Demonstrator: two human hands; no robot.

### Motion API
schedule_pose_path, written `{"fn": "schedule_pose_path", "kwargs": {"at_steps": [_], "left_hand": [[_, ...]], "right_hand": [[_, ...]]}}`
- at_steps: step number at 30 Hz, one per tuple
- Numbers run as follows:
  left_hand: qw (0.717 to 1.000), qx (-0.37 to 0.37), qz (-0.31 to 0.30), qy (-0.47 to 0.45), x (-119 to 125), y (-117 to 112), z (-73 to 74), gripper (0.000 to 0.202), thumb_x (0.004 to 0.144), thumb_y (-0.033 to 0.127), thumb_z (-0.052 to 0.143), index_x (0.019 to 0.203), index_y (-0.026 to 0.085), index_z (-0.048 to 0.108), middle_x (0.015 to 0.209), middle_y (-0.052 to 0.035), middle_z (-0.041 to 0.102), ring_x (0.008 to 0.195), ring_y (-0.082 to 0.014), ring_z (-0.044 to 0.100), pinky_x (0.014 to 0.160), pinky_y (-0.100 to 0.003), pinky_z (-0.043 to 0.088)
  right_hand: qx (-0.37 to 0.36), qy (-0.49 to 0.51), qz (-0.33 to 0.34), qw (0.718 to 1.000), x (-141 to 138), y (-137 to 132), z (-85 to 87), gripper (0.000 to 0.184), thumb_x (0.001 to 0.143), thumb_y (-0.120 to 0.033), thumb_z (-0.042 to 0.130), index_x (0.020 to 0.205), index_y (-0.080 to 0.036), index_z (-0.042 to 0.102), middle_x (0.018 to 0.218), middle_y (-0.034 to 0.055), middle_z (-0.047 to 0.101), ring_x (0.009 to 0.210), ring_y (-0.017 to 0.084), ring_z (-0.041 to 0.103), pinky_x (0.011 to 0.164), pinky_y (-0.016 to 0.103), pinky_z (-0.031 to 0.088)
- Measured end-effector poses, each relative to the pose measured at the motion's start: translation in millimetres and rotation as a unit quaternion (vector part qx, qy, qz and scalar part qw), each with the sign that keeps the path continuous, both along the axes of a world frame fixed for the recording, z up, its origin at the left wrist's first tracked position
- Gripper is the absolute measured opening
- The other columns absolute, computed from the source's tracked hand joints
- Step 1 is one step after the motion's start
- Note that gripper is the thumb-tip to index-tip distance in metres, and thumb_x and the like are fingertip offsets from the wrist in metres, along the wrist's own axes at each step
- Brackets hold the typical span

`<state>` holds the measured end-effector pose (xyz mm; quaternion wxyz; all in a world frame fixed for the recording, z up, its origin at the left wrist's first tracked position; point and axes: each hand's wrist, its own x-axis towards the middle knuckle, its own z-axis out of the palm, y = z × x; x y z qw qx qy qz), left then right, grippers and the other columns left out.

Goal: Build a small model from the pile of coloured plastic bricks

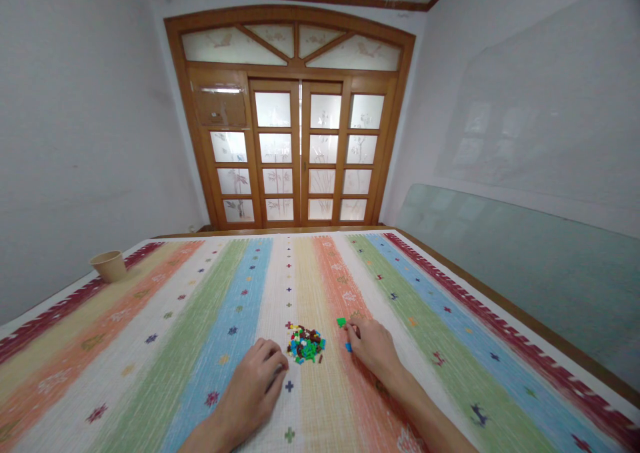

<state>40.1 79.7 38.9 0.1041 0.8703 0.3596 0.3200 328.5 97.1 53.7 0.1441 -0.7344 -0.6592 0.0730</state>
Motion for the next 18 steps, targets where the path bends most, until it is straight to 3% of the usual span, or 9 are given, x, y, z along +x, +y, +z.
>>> {"fn": "schedule_pose_path", "kwargs": {"at_steps": [8,18], "left_hand": [[1.000,-0.009,-0.002,0.017,0.3,0.8,-0.6,0.017,0.097,0.012,0.051,0.092,0.022,0.063,0.098,-0.0076,0.068,0.092,-0.0240,0.065,0.082,-0.037,0.055],[1.000,0.003,-0.003,-0.005,2.2,-0.1,2.5,0.018,0.096,0.011,0.053,0.090,0.023,0.064,0.096,-0.0068,0.069,0.090,-0.0234,0.066,0.079,-0.035,0.056]], "right_hand": [[0.031,0.031,0.018,0.999,-3.2,-2.9,-0.3,0.031,0.102,-0.026,0.049,0.102,-0.021,0.079,0.093,0.0089,0.080,0.086,0.022,0.073,0.069,0.026,0.040],[0.079,0.116,0.144,0.980,-14.6,-11.7,-1.3,0.029,0.098,-0.028,0.050,0.097,-0.021,0.079,0.079,0.0044,0.076,0.073,0.019,0.067,0.069,0.026,0.041]]}}
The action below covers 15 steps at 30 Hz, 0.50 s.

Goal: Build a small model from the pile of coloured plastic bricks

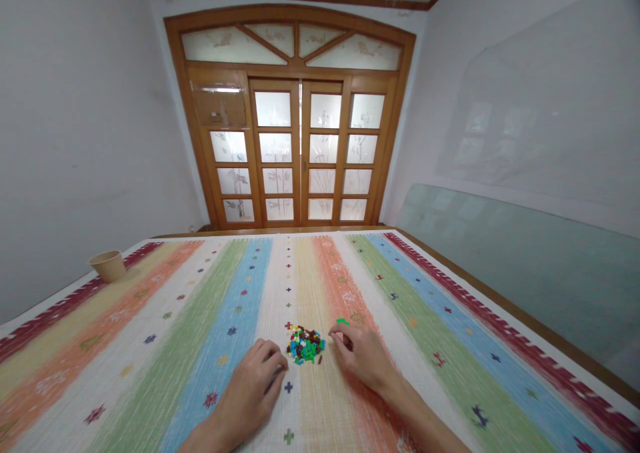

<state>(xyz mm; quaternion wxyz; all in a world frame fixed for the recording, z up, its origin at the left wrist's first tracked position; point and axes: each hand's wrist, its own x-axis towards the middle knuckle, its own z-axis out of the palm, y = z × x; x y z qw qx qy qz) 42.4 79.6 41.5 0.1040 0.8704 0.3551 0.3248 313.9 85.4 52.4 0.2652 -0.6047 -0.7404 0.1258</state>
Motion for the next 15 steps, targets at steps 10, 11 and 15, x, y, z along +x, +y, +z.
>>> {"fn": "schedule_pose_path", "kwargs": {"at_steps": [10,11,15], "left_hand": [[1.000,-0.002,0.004,0.011,-0.9,1.7,-4.5,0.017,0.096,0.011,0.053,0.092,0.023,0.065,0.097,-0.0065,0.068,0.091,-0.0238,0.066,0.081,-0.036,0.055],[1.000,-0.001,0.002,0.013,-0.9,1.8,-4.2,0.017,0.097,0.011,0.053,0.092,0.023,0.065,0.097,-0.0066,0.068,0.091,-0.0238,0.066,0.081,-0.036,0.055],[1.000,0.003,-0.002,0.015,-0.3,1.7,-1.6,0.018,0.097,0.013,0.052,0.092,0.023,0.065,0.096,-0.0071,0.069,0.090,-0.0238,0.065,0.080,-0.036,0.056]], "right_hand": [[-0.031,-0.003,0.070,0.997,-11.3,-7.5,-7.2,0.029,0.092,-0.024,0.058,0.113,-0.024,0.078,0.074,0.0018,0.075,0.069,0.018,0.066,0.070,0.026,0.041],[-0.034,-0.006,0.071,0.997,-12.5,-8.3,-7.5,0.033,0.092,-0.025,0.059,0.119,-0.024,0.077,0.075,0.0017,0.075,0.069,0.018,0.066,0.070,0.026,0.041],[-0.037,-0.018,0.080,0.996,-17.0,-11.3,-8.3,0.043,0.092,-0.025,0.059,0.134,-0.024,0.070,0.078,0.0025,0.076,0.072,0.019,0.069,0.071,0.026,0.042]]}}
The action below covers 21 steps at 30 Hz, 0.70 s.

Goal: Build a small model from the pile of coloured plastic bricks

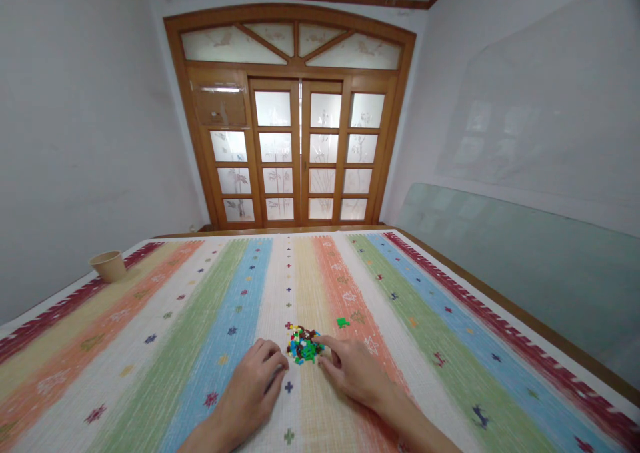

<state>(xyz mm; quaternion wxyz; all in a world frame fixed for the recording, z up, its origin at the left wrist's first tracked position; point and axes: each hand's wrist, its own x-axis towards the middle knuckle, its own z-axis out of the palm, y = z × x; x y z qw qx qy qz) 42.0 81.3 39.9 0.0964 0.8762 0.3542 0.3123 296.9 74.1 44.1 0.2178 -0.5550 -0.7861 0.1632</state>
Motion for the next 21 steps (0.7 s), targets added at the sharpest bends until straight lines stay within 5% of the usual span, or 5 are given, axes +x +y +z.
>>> {"fn": "schedule_pose_path", "kwargs": {"at_steps": [21], "left_hand": [[1.000,-0.020,0.002,0.004,-0.9,-1.0,-0.7,0.018,0.098,0.011,0.052,0.095,0.023,0.065,0.099,-0.0069,0.068,0.094,-0.0248,0.065,0.084,-0.038,0.054]], "right_hand": [[0.015,-0.017,-0.004,1.000,-9.7,-2.5,-7.5,0.026,0.098,-0.025,0.057,0.117,-0.026,0.074,0.081,0.0026,0.080,0.075,0.020,0.074,0.066,0.025,0.038]]}}
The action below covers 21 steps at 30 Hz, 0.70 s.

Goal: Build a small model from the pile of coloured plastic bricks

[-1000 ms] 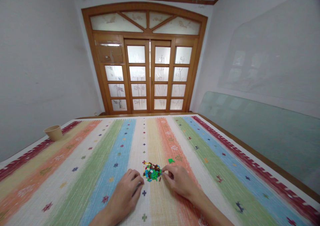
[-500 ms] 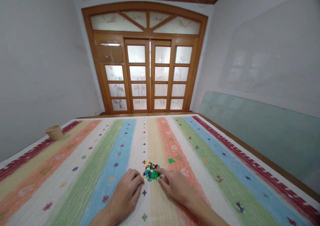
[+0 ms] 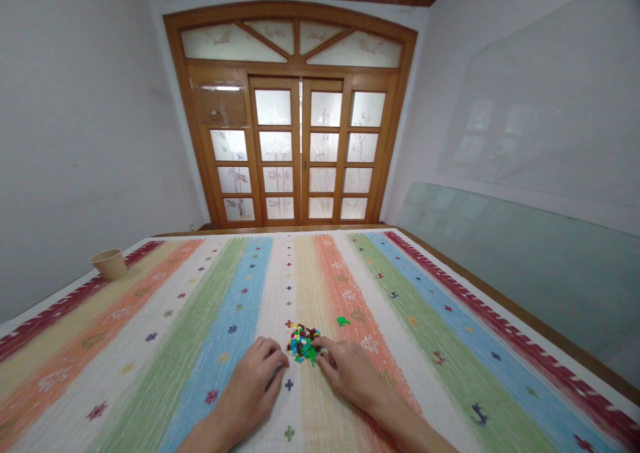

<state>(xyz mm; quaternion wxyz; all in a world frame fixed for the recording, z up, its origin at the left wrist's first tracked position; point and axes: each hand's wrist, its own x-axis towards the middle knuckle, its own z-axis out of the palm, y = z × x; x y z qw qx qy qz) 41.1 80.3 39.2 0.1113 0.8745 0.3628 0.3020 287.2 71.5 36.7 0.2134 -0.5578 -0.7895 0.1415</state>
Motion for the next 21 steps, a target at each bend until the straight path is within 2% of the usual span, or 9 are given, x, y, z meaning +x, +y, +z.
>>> {"fn": "schedule_pose_path", "kwargs": {"at_steps": [11,21], "left_hand": [[1.000,0.004,0.000,0.007,-1.0,2.3,-5.3,0.016,0.099,0.012,0.052,0.095,0.023,0.064,0.100,-0.0064,0.067,0.095,-0.0247,0.064,0.084,-0.038,0.053],[1.000,0.002,0.000,0.010,-0.4,0.8,-2.0,0.017,0.098,0.012,0.051,0.094,0.022,0.064,0.099,-0.0070,0.067,0.094,-0.0247,0.064,0.084,-0.038,0.054]], "right_hand": [[-0.008,-0.004,-0.004,1.000,-1.3,1.9,-2.1,0.026,0.099,-0.024,0.055,0.115,-0.025,0.075,0.087,0.0051,0.081,0.079,0.021,0.075,0.069,0.026,0.040],[-0.001,0.006,-0.007,1.000,-1.8,1.7,-3.2,0.024,0.099,-0.024,0.055,0.112,-0.024,0.075,0.085,0.0059,0.080,0.078,0.022,0.075,0.067,0.026,0.038]]}}
